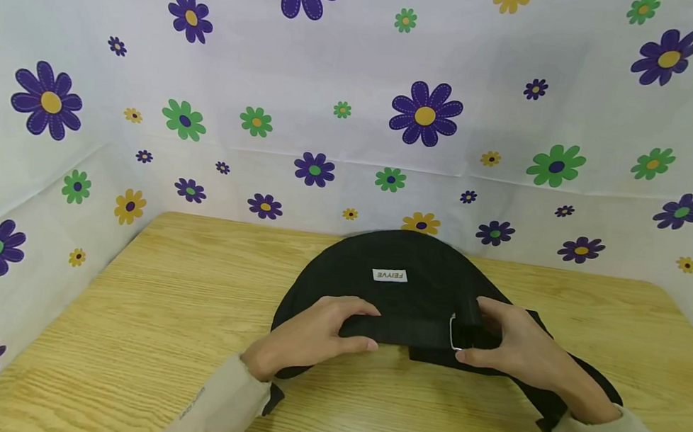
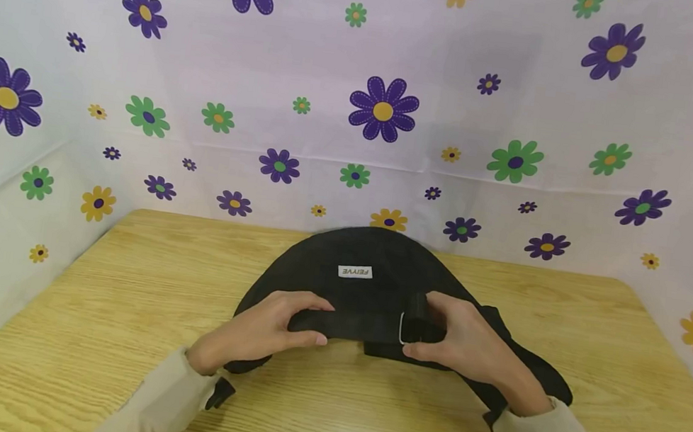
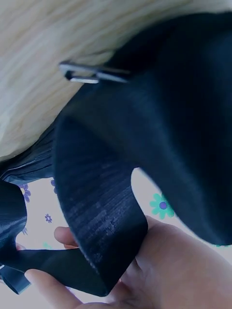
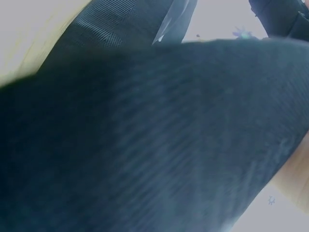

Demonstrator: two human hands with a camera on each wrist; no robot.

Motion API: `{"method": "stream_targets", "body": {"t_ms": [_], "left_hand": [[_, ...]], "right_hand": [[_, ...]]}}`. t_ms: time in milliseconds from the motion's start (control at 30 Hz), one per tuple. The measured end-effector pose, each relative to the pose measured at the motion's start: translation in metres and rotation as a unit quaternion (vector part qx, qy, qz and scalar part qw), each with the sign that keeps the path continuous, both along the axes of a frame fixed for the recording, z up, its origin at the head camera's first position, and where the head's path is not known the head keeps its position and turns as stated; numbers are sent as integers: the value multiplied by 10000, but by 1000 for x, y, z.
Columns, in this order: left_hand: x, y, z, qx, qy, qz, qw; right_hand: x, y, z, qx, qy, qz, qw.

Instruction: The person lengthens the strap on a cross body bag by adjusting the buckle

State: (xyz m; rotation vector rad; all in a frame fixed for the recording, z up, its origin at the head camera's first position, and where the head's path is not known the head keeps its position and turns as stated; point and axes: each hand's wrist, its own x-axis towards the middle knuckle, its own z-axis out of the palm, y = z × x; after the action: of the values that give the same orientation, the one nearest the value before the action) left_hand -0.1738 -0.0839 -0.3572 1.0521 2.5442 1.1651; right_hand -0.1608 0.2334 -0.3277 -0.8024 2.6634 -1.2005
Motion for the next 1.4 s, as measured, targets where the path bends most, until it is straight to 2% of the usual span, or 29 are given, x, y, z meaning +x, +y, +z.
{"method": "stream_targets", "body": {"t_ms": [300,600,867,1100,1400], "left_hand": [[-1,-10,1,18,115,0,9999],[-2,-26,0,-27,380,-1,9993],[-1,-33,0,-122,279,33,9995],[1,-40,-1,-152,200,92,9996],[2,-52,-2,-197,36,224,9996]], "right_hand": [[0,4,-2,-33,-30,75,10000],[0,12,-2,134,27,-51,9999],[1,16,-3,115,-19,54,9999],[2,21,-5,340,46,-95,9994],[3,34,-11,177,453,-25,9988]]}}
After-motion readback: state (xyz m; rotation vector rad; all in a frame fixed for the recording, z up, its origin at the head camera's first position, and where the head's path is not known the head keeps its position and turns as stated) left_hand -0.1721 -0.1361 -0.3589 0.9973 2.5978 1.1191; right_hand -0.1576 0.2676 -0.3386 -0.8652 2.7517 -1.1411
